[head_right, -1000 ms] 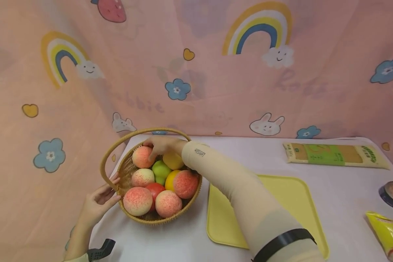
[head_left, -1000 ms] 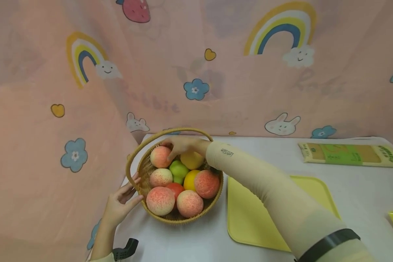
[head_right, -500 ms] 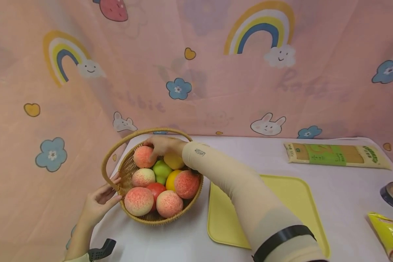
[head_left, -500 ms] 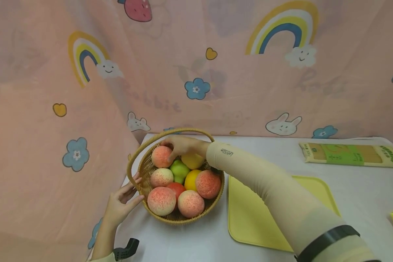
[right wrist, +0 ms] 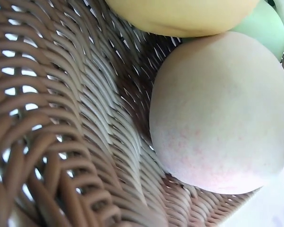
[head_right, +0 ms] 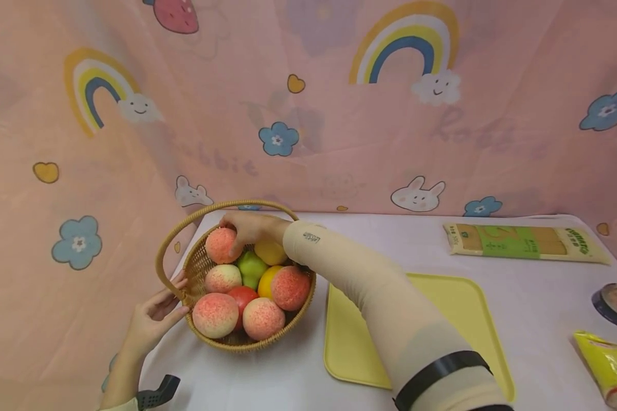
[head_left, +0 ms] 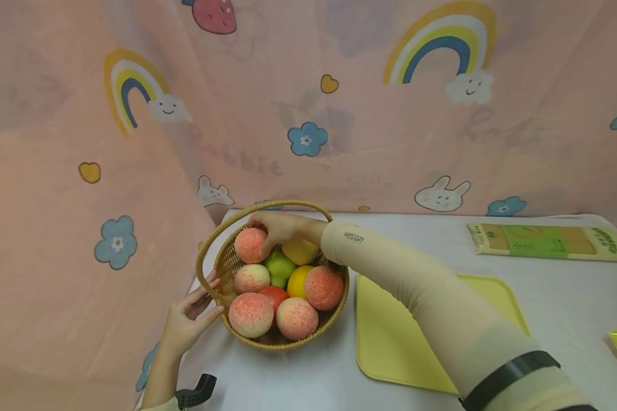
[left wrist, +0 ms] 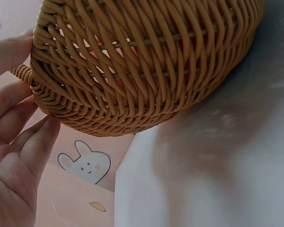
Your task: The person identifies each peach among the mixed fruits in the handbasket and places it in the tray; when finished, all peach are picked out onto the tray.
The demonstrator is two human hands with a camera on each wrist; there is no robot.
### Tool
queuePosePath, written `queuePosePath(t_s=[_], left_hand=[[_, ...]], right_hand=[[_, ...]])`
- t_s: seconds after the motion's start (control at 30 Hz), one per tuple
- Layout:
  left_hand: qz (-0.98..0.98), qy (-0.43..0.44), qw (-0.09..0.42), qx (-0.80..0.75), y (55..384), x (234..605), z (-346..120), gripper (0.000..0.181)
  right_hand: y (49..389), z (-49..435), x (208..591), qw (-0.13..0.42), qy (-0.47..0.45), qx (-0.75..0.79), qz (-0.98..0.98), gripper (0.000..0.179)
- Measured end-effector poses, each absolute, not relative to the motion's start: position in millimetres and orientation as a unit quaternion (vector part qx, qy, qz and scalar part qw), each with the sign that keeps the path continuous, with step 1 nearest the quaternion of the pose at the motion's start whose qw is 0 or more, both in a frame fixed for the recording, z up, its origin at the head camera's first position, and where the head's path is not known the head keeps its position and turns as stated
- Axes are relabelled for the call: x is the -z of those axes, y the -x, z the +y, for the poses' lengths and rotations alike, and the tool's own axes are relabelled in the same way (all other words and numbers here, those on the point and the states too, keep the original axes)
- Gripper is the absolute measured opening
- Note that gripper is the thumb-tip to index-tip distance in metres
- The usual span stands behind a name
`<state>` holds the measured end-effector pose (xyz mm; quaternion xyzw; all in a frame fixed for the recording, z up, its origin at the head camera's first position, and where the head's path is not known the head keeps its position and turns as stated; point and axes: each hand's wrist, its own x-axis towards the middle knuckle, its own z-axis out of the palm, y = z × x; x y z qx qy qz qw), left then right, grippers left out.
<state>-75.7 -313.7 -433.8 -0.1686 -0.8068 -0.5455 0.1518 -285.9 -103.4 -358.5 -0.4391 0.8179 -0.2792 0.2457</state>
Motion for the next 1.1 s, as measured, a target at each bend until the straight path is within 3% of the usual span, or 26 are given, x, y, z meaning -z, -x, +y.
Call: queuePosePath(t_s=[0.67, 1.1], left_hand=[[-0.799, 0.181, 0.148, 0.554, 78, 432, -314, 0.049], [-0.799, 0.176, 0.147, 0.556, 75, 431, -314, 0.050]], right_hand=[[266, -92, 318, 0.263, 0.470, 0.294, 0.790, 0.073], [229, -47, 301, 0.222, 0.494, 0.338, 0.769, 0.065]])
